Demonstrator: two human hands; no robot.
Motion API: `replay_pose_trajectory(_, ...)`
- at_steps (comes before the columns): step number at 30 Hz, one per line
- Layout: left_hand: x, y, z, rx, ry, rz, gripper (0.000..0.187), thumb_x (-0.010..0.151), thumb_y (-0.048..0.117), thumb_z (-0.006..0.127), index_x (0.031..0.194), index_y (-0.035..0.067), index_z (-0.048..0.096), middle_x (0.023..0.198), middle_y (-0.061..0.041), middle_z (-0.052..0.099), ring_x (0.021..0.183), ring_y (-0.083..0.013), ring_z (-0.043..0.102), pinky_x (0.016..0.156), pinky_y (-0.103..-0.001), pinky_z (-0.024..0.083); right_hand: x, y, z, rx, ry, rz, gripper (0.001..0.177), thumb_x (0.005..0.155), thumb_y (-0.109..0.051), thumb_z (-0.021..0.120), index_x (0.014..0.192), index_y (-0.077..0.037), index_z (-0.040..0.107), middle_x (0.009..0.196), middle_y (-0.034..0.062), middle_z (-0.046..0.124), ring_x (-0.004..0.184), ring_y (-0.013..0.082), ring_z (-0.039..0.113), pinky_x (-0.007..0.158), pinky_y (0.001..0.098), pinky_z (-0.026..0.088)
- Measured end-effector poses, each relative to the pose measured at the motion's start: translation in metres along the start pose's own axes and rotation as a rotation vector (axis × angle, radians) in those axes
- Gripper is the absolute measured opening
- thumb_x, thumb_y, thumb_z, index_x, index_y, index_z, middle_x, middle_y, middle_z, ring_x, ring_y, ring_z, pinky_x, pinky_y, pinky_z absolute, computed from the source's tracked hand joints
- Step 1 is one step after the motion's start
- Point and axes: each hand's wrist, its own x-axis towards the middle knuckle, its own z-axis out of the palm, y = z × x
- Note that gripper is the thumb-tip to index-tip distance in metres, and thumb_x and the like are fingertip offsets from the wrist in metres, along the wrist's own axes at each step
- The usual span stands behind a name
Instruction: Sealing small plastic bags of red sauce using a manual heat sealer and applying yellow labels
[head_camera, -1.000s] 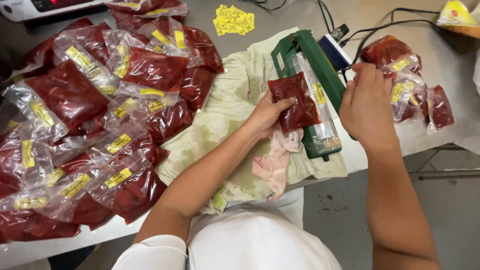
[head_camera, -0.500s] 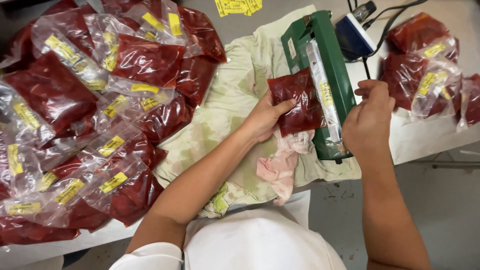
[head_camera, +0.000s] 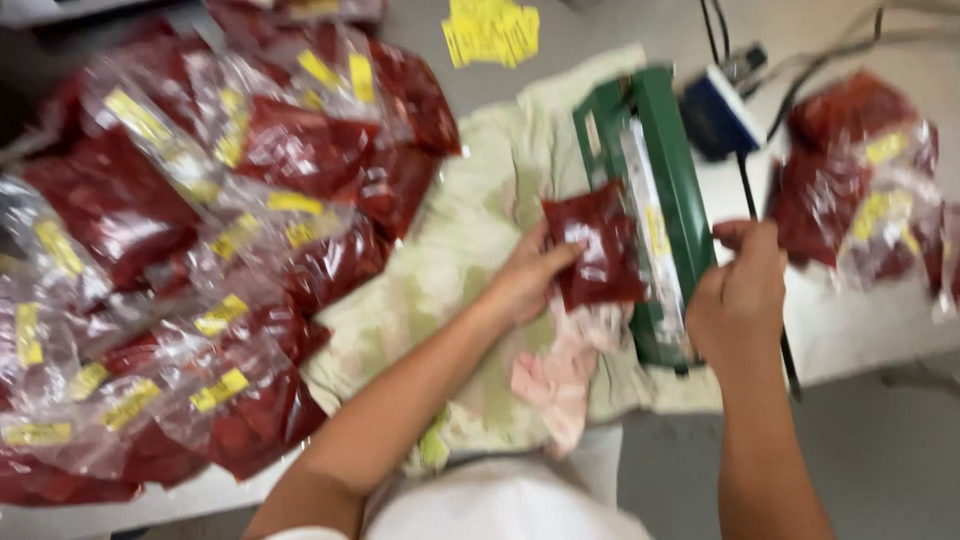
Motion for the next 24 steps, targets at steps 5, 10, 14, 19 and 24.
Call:
replay_pose_trajectory(5, -0.007, 0.007, 0.003, -0.016, -0.004, -0.128, 0.058, 0.087, 0.009, 0.073, 0.139, 0.005, 0.047, 0.124, -0.018, 0.064, 0.108, -0.0312, 0.066, 0.093, -0.048, 0.061, -0.006, -0.006, -0.002, 0.033, -0.049, 0.166, 0.037, 0.093, 0.007, 0.035, 0.128, 0.002, 0.047, 0.125, 0.0198, 0.051, 0.100, 0.0275, 0.050, 0.084, 0.0419, 0.043)
replay_pose_trajectory(10, -0.006, -0.001, 0.000, -0.058, 0.000, -0.096, 0.058, 0.086, 0.011, 0.076, 0.137, 0.006, 0.050, 0.123, -0.017, 0.066, 0.105, -0.0285, 0.067, 0.090, -0.045, 0.061, -0.008, -0.003, -0.002, 0.013, -0.043, 0.081, 0.032, 0.095, 0.010, 0.033, 0.123, 0.003, 0.047, 0.121, 0.0209, 0.050, 0.105, 0.0332, 0.048, 0.082, 0.0439, 0.040)
replay_pose_trajectory(14, -0.021, 0.002, 0.010, 0.008, 0.068, -0.009, 0.047, 0.092, 0.007, 0.075, 0.134, 0.004, 0.056, 0.109, -0.011, 0.066, 0.098, -0.0267, 0.070, 0.081, -0.046, 0.062, -0.013, 0.023, 0.011, -0.002, 0.035, 0.046, 0.039, 0.092, 0.008, 0.038, 0.126, -0.005, 0.053, 0.121, 0.0179, 0.062, 0.119, 0.0379, 0.056, 0.107, 0.0514, 0.044)
replay_pose_trajectory(19, -0.012, -0.021, -0.005, 0.009, 0.041, 0.021, 0.048, 0.091, 0.009, 0.078, 0.134, 0.006, 0.057, 0.111, -0.010, 0.066, 0.099, -0.0255, 0.070, 0.081, -0.046, 0.063, -0.018, 0.036, 0.011, -0.056, 0.017, 0.066, 0.037, 0.094, 0.001, 0.039, 0.127, -0.009, 0.052, 0.120, 0.0191, 0.060, 0.121, 0.0402, 0.057, 0.107, 0.0542, 0.042)
replay_pose_trajectory(24, -0.009, -0.006, 0.009, 0.012, 0.006, 0.077, 0.044, 0.092, 0.006, 0.075, 0.133, 0.005, 0.058, 0.110, -0.012, 0.066, 0.100, -0.0277, 0.070, 0.082, -0.047, 0.062, -0.005, 0.030, 0.006, -0.081, 0.060, -0.002, 0.034, 0.095, 0.001, 0.040, 0.124, -0.006, 0.055, 0.113, 0.0203, 0.063, 0.114, 0.0433, 0.060, 0.104, 0.0555, 0.044)
